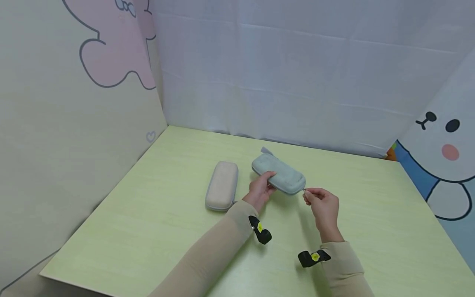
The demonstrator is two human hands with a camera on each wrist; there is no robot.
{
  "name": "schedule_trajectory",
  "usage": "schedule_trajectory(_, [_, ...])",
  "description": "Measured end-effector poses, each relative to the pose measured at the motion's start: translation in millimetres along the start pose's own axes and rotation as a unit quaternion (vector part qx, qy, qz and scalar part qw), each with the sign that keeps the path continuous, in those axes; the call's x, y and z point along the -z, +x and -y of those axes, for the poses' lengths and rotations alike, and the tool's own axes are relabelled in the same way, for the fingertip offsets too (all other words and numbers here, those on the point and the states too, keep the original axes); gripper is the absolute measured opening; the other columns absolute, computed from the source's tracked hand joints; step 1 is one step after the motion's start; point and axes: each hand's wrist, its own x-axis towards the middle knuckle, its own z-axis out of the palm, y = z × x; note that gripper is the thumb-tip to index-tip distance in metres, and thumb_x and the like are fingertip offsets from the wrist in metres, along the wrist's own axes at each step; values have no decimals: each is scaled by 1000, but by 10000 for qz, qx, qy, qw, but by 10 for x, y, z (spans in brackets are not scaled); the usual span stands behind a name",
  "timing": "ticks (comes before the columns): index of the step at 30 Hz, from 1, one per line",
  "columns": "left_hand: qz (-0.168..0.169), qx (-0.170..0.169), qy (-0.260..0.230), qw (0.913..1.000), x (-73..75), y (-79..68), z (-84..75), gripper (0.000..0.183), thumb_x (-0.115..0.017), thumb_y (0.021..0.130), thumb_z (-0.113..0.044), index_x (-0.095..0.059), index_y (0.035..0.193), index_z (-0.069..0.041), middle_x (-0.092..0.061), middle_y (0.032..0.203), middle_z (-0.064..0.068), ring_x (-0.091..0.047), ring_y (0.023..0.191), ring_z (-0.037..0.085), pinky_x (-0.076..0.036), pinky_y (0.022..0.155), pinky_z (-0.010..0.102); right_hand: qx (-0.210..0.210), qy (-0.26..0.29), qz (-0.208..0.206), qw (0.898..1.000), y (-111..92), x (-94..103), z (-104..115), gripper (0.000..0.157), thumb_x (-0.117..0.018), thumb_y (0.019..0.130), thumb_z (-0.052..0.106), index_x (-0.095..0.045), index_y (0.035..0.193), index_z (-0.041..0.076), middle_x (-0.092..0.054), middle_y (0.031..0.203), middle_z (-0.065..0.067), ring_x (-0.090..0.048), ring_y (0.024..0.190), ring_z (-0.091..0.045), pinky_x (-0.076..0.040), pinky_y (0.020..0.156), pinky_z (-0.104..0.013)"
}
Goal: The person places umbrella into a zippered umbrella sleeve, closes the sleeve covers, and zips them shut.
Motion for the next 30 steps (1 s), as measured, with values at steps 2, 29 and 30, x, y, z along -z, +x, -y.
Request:
schedule_trajectory(2, [-28,14,25,10000,1,-7,2,34,-75,71,-3,-56,99,6,-62,96,13,-62,74,19,-53,70,30,45,-44,-6,10000,-10,-3,-15,11,-62,86,-1,-67,79,6,-63,63,10,-60,60,-3,-50,57,-18])
schedule_trajectory(29, [-263,-254,-324,9988,-83,-51,19,31,-73,72,0,-56,98,8,-61,93,15,-60,75,20,-52,73,33,43,-77,105,9999,-87,-65,15,3,-62,86,-2,-65,85,-1,-63,63,9,-61,60,-5,-50,58,-20])
schedule_trajectory(30, [-228,-222,-311,9990,-81,-49,21,32,-73,73,0,-56,99,8,-61,95,15,-60,76,21,-52,73,33,45,-69,93,9999,-85,-62,13,3,-62,86,-2,-65,85,-2,-63,63,9,-61,60,-5,-50,58,-19])
